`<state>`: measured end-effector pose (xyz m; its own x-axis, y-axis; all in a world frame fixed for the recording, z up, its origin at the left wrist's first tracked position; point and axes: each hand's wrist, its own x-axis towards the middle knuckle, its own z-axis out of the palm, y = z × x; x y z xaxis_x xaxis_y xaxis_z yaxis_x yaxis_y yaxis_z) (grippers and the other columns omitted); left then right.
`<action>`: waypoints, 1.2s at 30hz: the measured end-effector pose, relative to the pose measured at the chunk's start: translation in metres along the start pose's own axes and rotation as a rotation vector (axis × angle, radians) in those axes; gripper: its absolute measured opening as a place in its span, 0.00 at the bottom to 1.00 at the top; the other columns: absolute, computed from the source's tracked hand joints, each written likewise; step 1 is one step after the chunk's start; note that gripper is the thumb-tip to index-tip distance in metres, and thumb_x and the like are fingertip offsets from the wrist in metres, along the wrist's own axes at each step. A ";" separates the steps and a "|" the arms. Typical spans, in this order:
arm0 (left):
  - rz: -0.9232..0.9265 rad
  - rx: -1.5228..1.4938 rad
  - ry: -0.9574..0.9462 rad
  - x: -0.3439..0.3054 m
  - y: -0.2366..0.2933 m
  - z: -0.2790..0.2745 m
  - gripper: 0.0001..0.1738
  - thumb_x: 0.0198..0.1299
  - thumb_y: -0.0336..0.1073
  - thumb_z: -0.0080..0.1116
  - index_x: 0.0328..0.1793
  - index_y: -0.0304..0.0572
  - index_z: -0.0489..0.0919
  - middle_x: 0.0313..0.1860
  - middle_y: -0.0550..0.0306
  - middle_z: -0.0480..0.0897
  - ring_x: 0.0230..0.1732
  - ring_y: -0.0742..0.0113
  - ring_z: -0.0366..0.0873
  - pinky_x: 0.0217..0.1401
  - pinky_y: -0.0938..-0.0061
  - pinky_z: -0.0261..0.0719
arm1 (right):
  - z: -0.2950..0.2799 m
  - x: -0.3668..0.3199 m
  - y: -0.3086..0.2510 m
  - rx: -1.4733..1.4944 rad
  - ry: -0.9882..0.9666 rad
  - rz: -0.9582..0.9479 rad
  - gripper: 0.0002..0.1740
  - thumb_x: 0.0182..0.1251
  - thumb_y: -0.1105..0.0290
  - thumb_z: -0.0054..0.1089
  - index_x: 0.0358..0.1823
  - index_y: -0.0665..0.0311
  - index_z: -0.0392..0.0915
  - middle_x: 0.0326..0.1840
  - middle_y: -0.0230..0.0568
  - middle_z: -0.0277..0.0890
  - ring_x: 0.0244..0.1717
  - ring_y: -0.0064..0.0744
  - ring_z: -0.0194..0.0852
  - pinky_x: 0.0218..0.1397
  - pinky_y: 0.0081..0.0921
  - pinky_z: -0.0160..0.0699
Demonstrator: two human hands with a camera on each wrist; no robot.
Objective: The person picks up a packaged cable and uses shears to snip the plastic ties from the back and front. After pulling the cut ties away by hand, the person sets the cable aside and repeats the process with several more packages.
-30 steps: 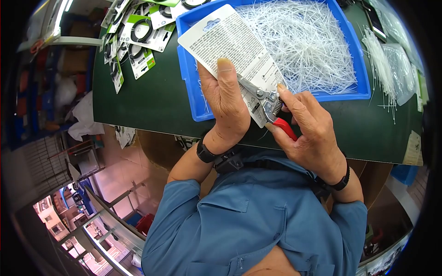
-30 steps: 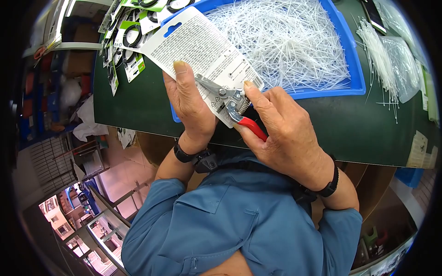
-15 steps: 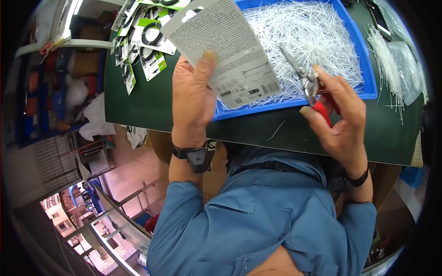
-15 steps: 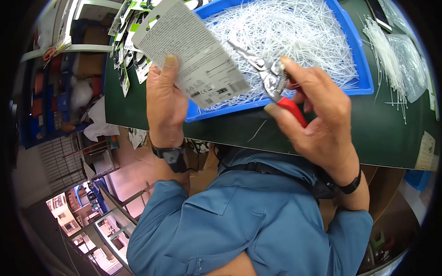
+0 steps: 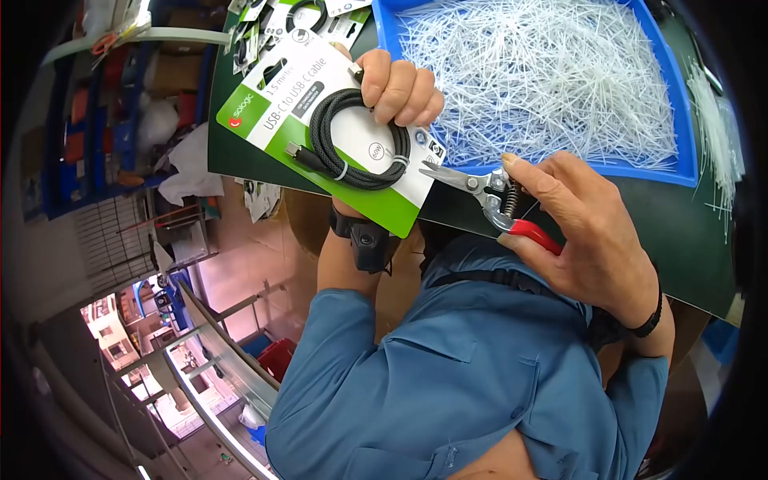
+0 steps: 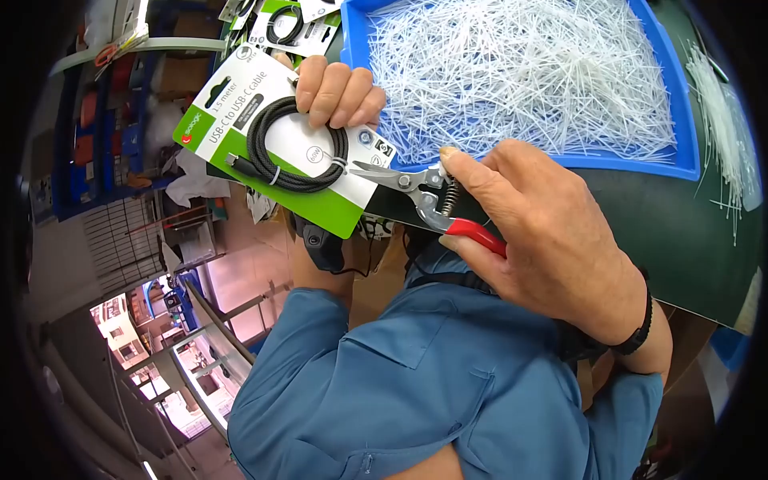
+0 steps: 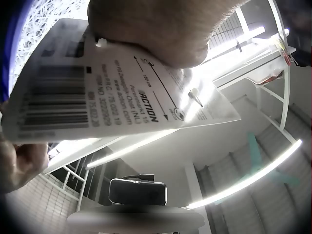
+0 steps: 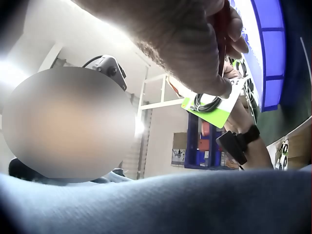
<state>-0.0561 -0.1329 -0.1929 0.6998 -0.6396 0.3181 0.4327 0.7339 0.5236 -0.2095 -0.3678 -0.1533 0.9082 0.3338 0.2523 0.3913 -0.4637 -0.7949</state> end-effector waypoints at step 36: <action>0.074 -0.069 0.038 0.013 -0.039 0.023 0.28 0.86 0.52 0.30 0.34 0.51 0.73 0.25 0.64 0.72 0.35 0.67 0.69 0.52 0.67 0.72 | -0.005 0.012 0.026 0.128 0.108 0.084 0.28 0.57 0.80 0.76 0.59 0.66 0.75 0.39 0.42 0.77 0.37 0.37 0.78 0.45 0.32 0.79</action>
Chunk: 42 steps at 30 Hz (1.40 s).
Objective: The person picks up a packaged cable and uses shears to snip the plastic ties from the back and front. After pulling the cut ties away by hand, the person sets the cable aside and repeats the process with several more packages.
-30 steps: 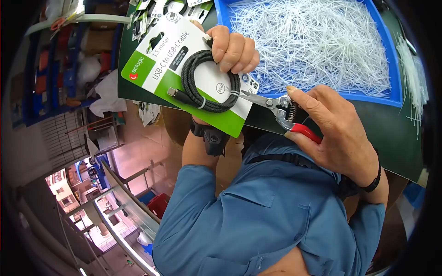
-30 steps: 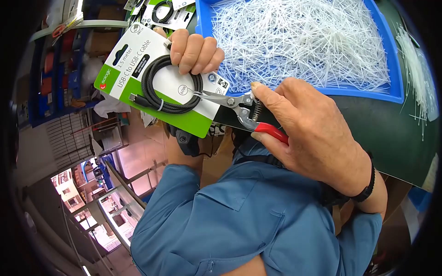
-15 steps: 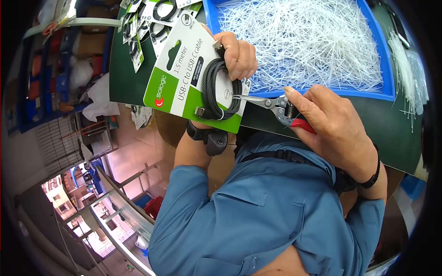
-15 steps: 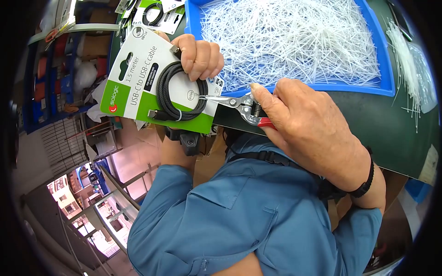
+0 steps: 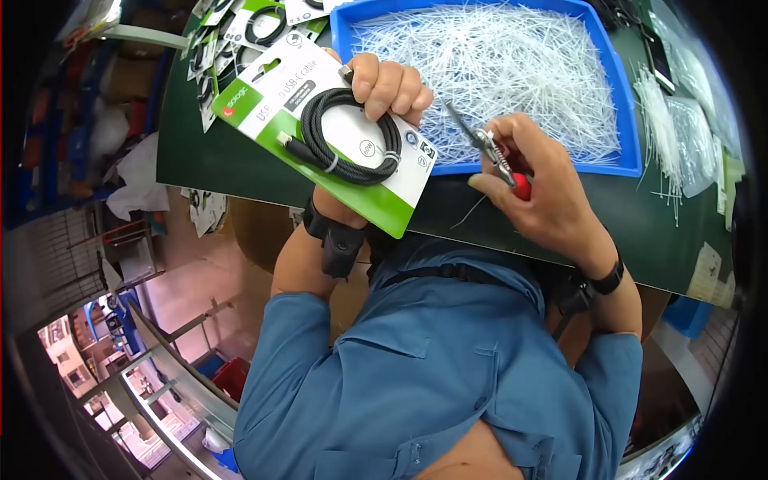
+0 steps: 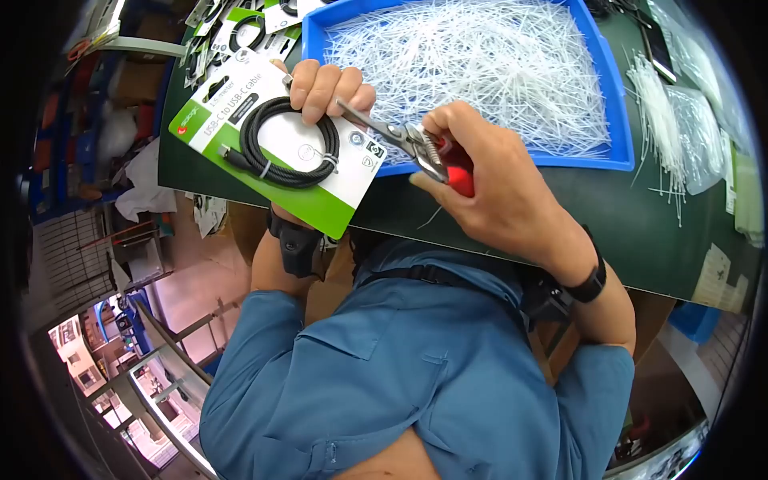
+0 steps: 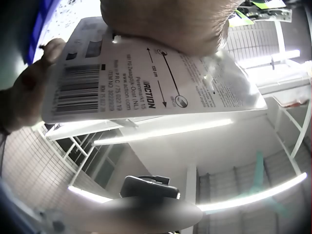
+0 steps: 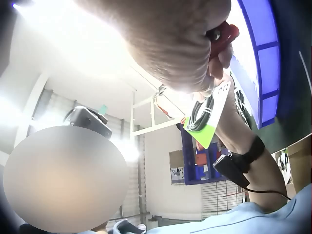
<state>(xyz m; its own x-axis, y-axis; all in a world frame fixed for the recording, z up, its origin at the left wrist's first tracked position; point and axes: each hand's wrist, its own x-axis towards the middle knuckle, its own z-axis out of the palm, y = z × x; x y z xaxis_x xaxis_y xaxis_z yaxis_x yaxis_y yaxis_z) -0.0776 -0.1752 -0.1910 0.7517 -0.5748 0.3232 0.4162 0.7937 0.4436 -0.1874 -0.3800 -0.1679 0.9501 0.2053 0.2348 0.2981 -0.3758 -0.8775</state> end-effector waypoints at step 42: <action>0.096 -0.368 0.131 -0.002 0.038 -0.018 0.20 0.81 0.42 0.38 0.30 0.51 0.64 0.22 0.68 0.64 0.30 0.71 0.60 0.51 0.71 0.65 | 0.017 0.007 0.003 0.200 -0.030 -0.371 0.17 0.62 0.81 0.76 0.46 0.66 0.74 0.36 0.39 0.83 0.35 0.34 0.81 0.44 0.30 0.80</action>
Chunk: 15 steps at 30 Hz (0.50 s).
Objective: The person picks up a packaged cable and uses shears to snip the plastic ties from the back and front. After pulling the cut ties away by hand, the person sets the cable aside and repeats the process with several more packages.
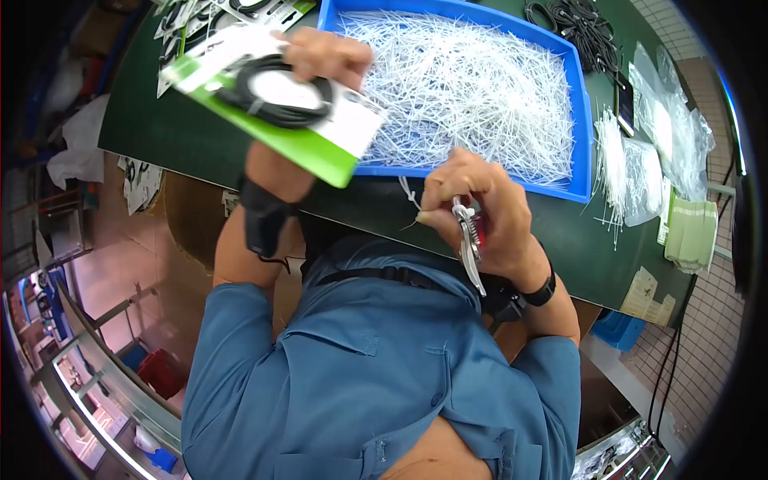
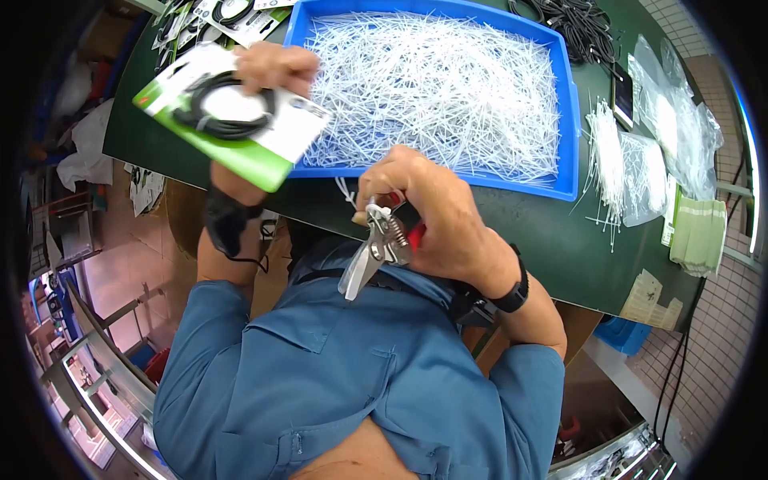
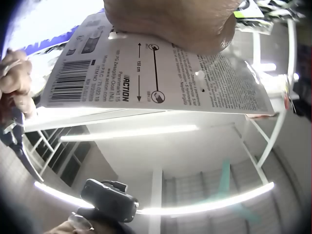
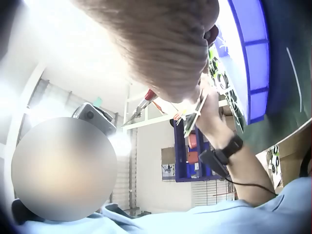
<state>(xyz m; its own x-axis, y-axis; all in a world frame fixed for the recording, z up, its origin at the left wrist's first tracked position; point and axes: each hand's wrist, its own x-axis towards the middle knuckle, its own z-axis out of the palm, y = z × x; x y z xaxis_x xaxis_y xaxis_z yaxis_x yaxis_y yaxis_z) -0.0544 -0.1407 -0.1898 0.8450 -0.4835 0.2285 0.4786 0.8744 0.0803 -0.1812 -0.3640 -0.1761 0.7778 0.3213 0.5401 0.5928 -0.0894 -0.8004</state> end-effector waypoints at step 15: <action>0.376 0.829 0.057 -0.222 0.243 0.019 0.19 0.75 0.39 0.46 0.25 0.51 0.65 0.22 0.63 0.71 0.29 0.68 0.63 0.57 0.68 0.63 | -0.014 -0.031 -0.018 -0.416 -0.305 0.336 0.21 0.51 0.86 0.68 0.47 0.63 0.76 0.35 0.45 0.80 0.38 0.46 0.85 0.41 0.36 0.83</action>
<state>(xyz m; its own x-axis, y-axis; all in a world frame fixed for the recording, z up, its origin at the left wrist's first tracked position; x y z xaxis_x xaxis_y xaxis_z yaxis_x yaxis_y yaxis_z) -0.1301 0.1799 -0.2027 0.9316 -0.1424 0.3345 -0.1375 0.7137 0.6868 -0.2131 -0.3862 -0.1752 0.8780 0.4613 0.1281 0.4052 -0.5734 -0.7121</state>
